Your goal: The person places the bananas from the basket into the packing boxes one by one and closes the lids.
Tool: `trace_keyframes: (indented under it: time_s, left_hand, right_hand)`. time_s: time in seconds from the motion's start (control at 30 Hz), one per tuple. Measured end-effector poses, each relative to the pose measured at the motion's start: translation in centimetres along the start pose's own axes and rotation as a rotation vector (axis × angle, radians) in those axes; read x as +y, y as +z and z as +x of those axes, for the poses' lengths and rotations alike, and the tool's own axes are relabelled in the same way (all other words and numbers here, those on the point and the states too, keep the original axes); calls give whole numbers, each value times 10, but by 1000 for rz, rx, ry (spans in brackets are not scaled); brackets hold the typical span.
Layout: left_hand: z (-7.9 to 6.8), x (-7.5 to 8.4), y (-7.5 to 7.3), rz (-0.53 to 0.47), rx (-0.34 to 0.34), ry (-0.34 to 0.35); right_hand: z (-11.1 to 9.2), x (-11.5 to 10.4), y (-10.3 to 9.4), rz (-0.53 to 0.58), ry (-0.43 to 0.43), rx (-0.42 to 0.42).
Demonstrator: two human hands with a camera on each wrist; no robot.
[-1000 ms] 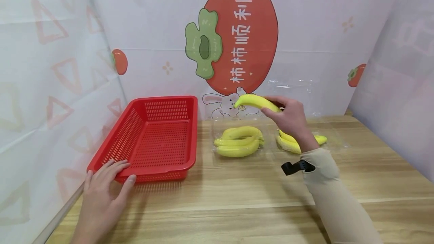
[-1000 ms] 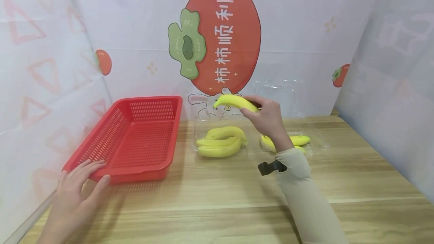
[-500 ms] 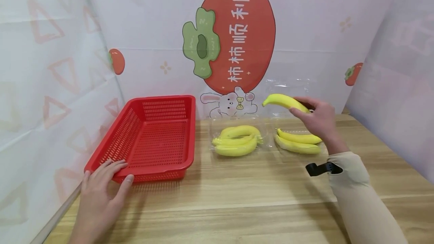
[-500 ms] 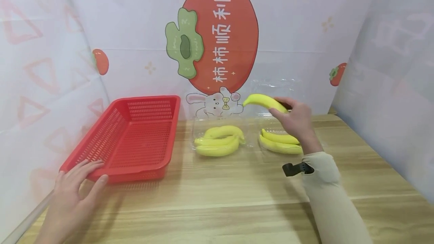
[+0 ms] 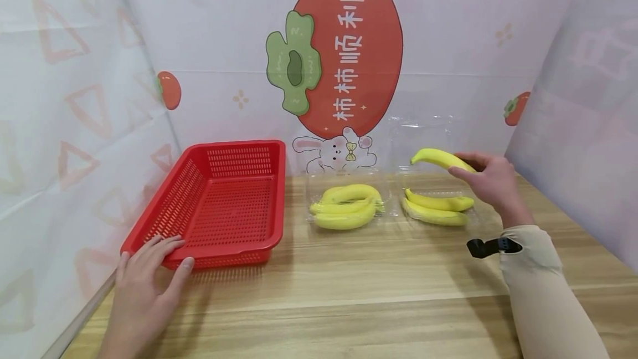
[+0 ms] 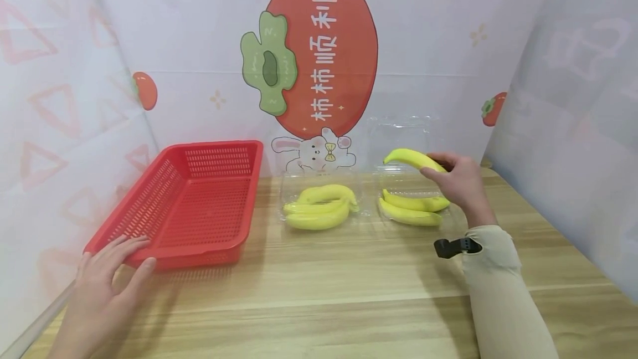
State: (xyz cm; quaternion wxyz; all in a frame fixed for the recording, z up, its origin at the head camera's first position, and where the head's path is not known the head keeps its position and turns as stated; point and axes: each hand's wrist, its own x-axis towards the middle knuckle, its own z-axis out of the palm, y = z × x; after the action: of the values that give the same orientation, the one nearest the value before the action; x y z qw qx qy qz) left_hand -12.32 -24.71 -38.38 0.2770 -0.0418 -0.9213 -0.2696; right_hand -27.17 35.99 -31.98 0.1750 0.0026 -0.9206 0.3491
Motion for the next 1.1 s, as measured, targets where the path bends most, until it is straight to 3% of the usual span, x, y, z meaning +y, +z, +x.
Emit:
trace_keyframes:
  time_s: [0.37, 0.73, 1.1]
  left_hand:
    - [1, 2, 0, -3, 8, 11]
    - [-1, 1, -1, 20, -17, -20]
    - [0, 2, -1, 14, -9, -12]
  right_hand:
    - [6, 17, 9, -75, -2, -146]
    - [9, 30, 28, -131, -3, -256]
    - [10, 34, 35, -187, 23, -293]
